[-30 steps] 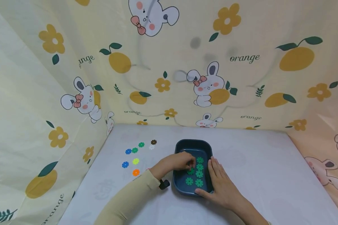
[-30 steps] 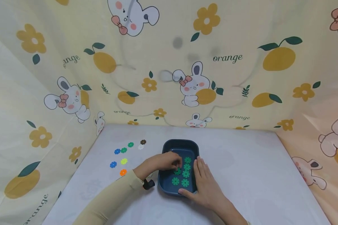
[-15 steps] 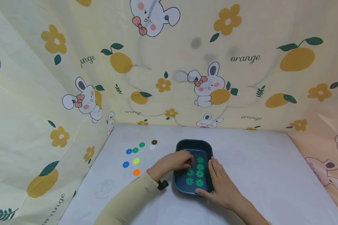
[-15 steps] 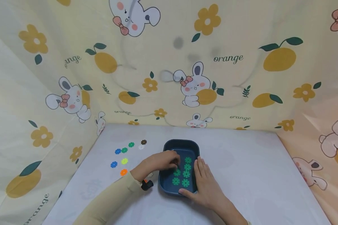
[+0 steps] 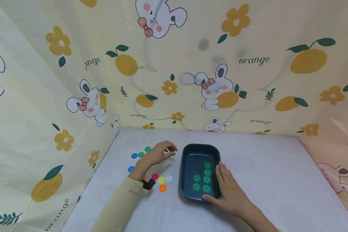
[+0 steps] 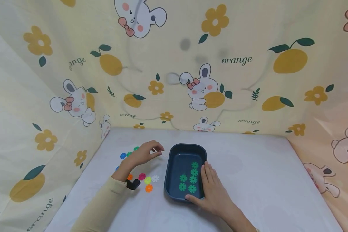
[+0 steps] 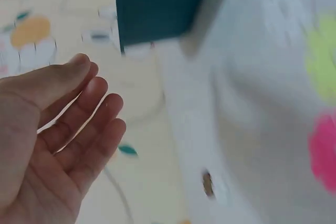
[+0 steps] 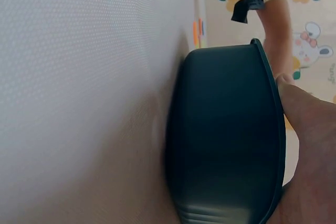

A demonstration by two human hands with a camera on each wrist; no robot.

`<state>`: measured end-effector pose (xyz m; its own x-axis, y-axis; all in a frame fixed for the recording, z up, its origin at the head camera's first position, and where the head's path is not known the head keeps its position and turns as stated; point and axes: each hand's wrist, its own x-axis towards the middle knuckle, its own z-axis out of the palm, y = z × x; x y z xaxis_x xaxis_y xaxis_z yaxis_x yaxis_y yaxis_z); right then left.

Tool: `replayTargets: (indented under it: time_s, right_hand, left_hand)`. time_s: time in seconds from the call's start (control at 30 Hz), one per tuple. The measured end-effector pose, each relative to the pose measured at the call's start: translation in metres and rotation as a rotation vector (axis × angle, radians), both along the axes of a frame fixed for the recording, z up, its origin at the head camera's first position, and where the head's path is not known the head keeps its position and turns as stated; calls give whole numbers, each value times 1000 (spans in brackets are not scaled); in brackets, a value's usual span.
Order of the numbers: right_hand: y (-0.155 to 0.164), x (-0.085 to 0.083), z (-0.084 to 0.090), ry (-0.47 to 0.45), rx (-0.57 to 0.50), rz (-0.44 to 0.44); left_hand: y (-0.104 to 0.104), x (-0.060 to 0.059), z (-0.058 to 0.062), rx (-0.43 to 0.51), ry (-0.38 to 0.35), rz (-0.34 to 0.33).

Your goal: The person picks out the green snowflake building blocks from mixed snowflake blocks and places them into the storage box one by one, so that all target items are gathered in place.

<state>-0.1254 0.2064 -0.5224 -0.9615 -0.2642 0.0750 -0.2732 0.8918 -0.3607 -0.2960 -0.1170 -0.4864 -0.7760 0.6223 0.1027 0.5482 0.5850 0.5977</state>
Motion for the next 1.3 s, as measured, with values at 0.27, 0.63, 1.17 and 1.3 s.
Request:
replayTargets:
  time_s: [0.27, 0.63, 1.17, 1.3]
  right_hand:
    - [1, -1, -3, -6, -6, -3]
    - [0, 1, -6, 2, -28, 2]
    - [0, 1, -5, -13, -35, -12]
    - [0, 0, -4, -7, -17, -11]
  left_hand:
    - [-57, -10, -17, -58, -45, 176]
    - [-117, -18, -44, -236, -115, 432]
    - [-124, -28, -51, -294, -133, 474]
    - [-122, -28, -48, -251, -139, 457]
